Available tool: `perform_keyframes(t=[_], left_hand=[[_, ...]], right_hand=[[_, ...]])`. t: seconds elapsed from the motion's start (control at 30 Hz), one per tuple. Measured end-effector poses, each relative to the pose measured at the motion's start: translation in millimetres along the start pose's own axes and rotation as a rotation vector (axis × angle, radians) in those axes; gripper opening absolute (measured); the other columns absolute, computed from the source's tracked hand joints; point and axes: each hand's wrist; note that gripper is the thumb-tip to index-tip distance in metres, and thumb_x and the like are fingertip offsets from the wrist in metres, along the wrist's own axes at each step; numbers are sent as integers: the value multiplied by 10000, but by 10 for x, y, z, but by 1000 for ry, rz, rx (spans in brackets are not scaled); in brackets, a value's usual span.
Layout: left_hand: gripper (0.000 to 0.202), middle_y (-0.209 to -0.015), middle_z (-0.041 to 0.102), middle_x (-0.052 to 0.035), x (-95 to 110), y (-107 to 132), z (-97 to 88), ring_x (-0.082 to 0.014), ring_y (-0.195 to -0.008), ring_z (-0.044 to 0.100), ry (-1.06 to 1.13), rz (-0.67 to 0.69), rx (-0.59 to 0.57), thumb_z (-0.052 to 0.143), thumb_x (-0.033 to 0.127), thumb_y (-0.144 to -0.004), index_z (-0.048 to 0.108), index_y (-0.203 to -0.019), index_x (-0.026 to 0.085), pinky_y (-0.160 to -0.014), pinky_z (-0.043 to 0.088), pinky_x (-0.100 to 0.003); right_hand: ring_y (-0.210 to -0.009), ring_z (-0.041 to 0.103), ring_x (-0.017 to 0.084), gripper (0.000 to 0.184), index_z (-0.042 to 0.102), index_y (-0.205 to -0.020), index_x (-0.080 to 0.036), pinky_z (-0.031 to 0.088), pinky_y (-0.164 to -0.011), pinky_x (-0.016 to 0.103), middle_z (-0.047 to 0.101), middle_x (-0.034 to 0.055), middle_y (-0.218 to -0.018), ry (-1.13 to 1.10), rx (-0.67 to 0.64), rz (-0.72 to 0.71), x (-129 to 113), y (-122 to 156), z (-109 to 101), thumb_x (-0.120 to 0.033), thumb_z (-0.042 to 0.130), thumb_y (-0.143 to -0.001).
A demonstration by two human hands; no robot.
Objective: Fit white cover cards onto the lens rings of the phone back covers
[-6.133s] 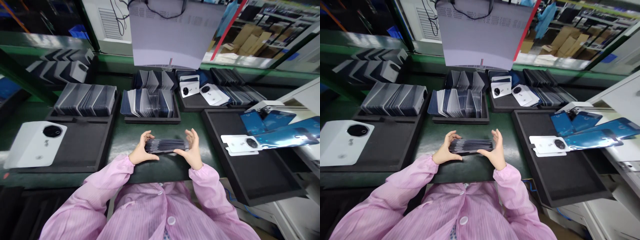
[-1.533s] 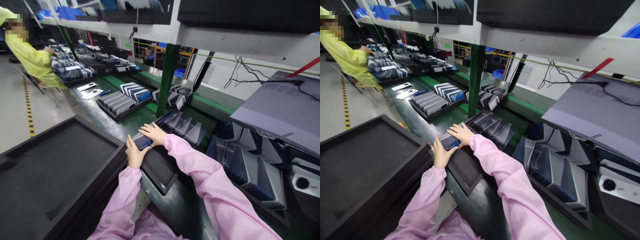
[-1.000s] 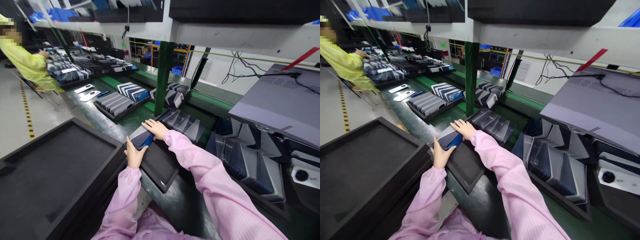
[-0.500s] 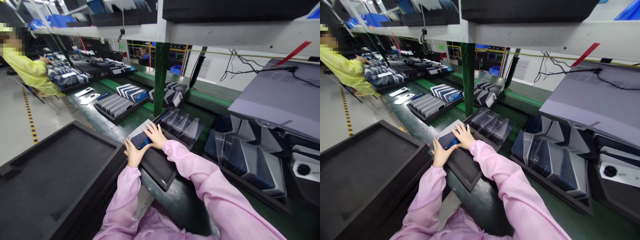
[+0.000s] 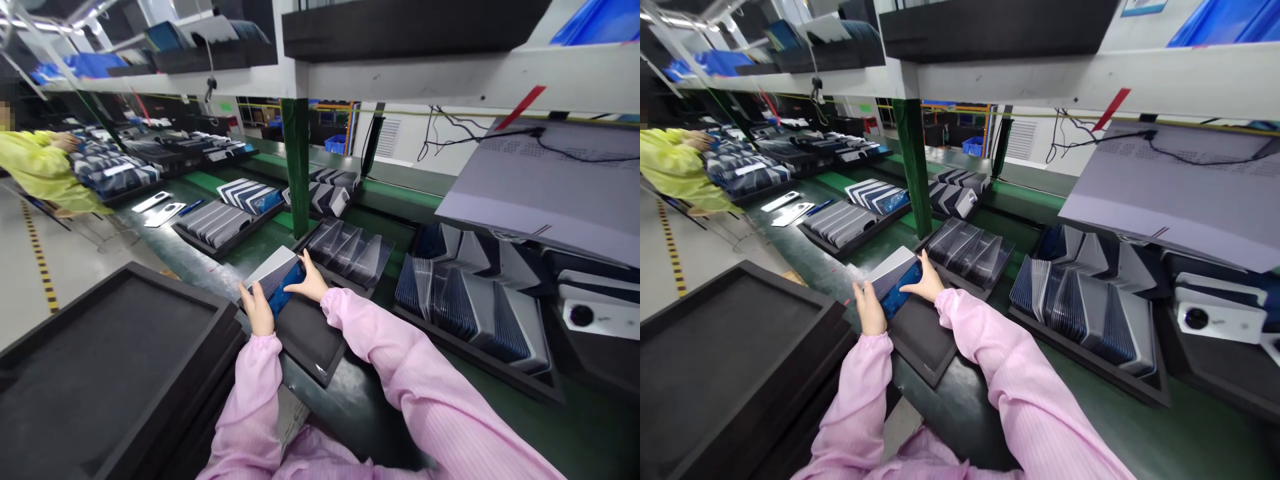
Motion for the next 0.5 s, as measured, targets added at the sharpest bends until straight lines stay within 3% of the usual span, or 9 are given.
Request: perform_keyframes(t=[0.13,0.3,0.4,0.5], left_hand=[[582,-1539,300,-144,-4,19,-21,-237,-1419,289,68,-96,51,164,429,-979,182,-1492,155,-1130,313,-429],[565,-1510,360,-141,71,83,-81,-219,-1409,316,109,-127,117,127,379,-983,171,-1496,147,-1124,335,-394],[570,-1493,379,-166,100,98,-89,-210,-1386,361,126,-126,134,72,345,-982,164,-1493,111,-1110,359,-375],[577,-1497,365,-181,130,85,-93,-234,-1397,337,133,-130,144,103,362,-981,194,-1488,101,-1114,354,-401]], right_hand=[[-1401,342,228,1162,-53,-1504,-224,283,-1148,409,339,140,-1513,-138,17,31,76,18,21,-484,738,-694],[-1425,295,213,873,39,-1512,-223,260,-1158,424,299,121,-1538,-145,75,61,23,-161,12,-548,518,-858],[-1389,367,214,752,216,-1492,-211,283,-1153,406,383,106,-1498,-157,50,88,-32,-415,-40,-596,432,-884],[-1346,433,249,714,447,-1392,-197,286,-1151,434,487,102,-1426,-170,-4,120,-51,-623,-92,-655,450,-845]])
Point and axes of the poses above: each hand's wrist, its own y-axis away from the middle knuckle, its own z-axis out of the palm, x = y × z
